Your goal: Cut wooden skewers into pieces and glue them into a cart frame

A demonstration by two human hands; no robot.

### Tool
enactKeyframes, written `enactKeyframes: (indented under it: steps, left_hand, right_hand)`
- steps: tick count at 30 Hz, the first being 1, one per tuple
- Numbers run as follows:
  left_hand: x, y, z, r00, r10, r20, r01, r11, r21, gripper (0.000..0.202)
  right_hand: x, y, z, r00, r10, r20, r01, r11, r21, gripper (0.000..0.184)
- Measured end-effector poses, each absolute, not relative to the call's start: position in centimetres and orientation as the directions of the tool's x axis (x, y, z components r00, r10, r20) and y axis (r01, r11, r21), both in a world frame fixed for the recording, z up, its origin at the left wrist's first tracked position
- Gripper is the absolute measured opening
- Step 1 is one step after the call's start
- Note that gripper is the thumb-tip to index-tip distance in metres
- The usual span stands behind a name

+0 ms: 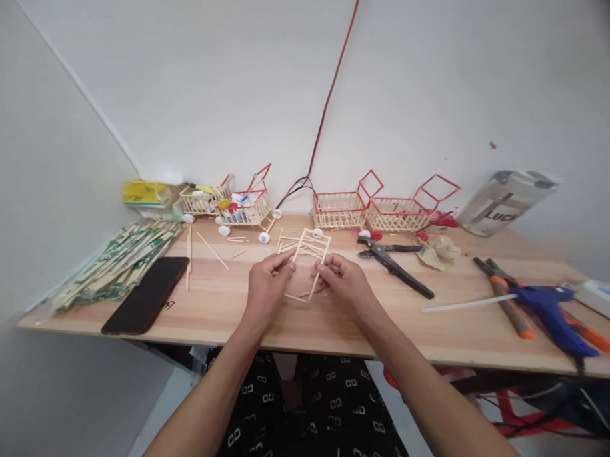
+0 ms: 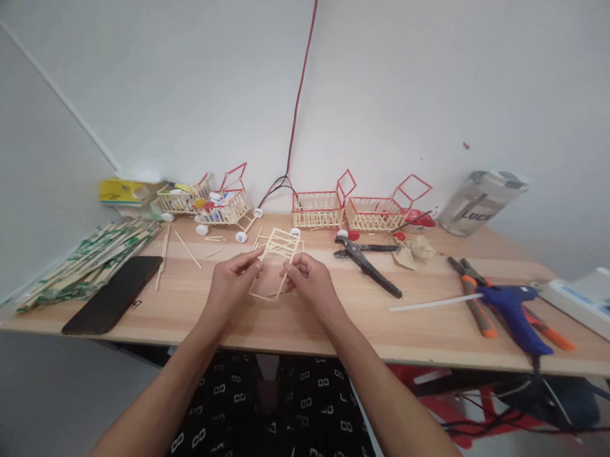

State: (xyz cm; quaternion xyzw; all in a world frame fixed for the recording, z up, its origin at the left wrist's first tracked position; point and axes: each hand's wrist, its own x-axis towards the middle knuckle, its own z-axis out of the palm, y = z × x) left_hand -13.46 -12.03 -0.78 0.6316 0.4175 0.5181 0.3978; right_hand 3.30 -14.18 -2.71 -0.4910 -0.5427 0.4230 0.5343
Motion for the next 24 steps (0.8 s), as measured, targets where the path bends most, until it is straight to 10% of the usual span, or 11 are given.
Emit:
enactKeyframes:
  steps: [24]
  left_hand:
    - [-15.7, -13.7, -1.9, 0.218, 0.973, -0.077, -0.362, 0.153, 0.920, 0.054]
  right_hand:
    - [3.7, -14.2, -2.6, 0.178, 0.975, 0.131, 0.013, 0.131, -0.991, 0.032]
